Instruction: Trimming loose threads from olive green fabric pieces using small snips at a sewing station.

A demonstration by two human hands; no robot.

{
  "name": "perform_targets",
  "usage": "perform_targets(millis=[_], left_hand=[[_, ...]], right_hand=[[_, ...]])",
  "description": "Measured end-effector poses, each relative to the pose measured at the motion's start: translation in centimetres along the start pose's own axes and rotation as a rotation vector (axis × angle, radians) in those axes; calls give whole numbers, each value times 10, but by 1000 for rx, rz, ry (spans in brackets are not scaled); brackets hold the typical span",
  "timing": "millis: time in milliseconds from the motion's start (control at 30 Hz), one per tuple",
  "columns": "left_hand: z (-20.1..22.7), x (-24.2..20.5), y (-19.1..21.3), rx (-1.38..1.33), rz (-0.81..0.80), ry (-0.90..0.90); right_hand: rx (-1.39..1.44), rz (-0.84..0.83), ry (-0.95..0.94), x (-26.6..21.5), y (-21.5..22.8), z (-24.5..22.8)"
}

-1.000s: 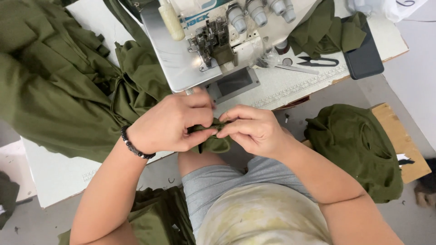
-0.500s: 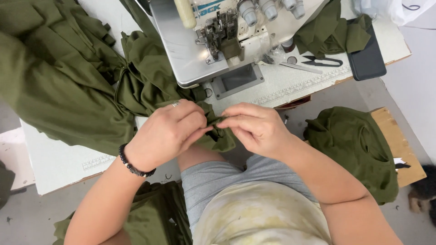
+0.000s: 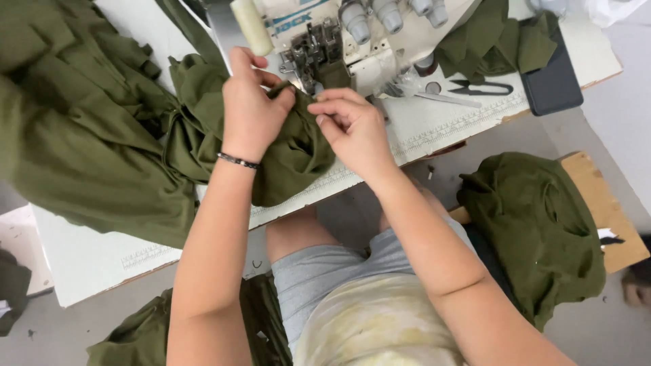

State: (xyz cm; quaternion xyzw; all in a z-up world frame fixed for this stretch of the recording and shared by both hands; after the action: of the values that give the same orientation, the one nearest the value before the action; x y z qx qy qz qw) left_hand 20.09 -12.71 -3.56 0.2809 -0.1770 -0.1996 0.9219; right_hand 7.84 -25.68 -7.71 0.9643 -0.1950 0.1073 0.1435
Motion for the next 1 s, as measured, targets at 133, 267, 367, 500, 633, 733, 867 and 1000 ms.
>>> perform_targets(millis=[133,267,367,500,633,733,867,1000], left_hand=[[-4,19,2,113,17,28],[-28,41,-4,322,115,-32],[-41,43,-5,372,143,-90],[-38,42,-4,342,130,-79],[-45,45,-6,356,104,-45],[-44,49,-5,351,151,-59],[-40,52,-3,338,177,-67],[-18,38,4,290,193,-159]], right_hand=[[258,215,2,-2,6,9],[279,275,-99,11,9,13],[290,260,-243,10,5,9],[320,244,-263,7,2,11],[354,266,-234,9,2,9],[356,261,-244,12,2,9],[314,191,-247,13,2,-2],[253,169,-232,14,4,-6]])
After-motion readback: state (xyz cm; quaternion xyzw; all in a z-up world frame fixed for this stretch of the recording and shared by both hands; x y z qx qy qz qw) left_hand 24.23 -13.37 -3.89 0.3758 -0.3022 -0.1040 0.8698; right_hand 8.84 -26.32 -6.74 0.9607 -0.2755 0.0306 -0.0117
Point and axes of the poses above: each hand's wrist, its own x-axis towards the middle knuckle, its own y-axis out of the back of the hand, z = x × y, the point moved 9 cm from there along x, towards the middle knuckle, and after that the axes turned 3 degrees about y, right-handed, at the moved point
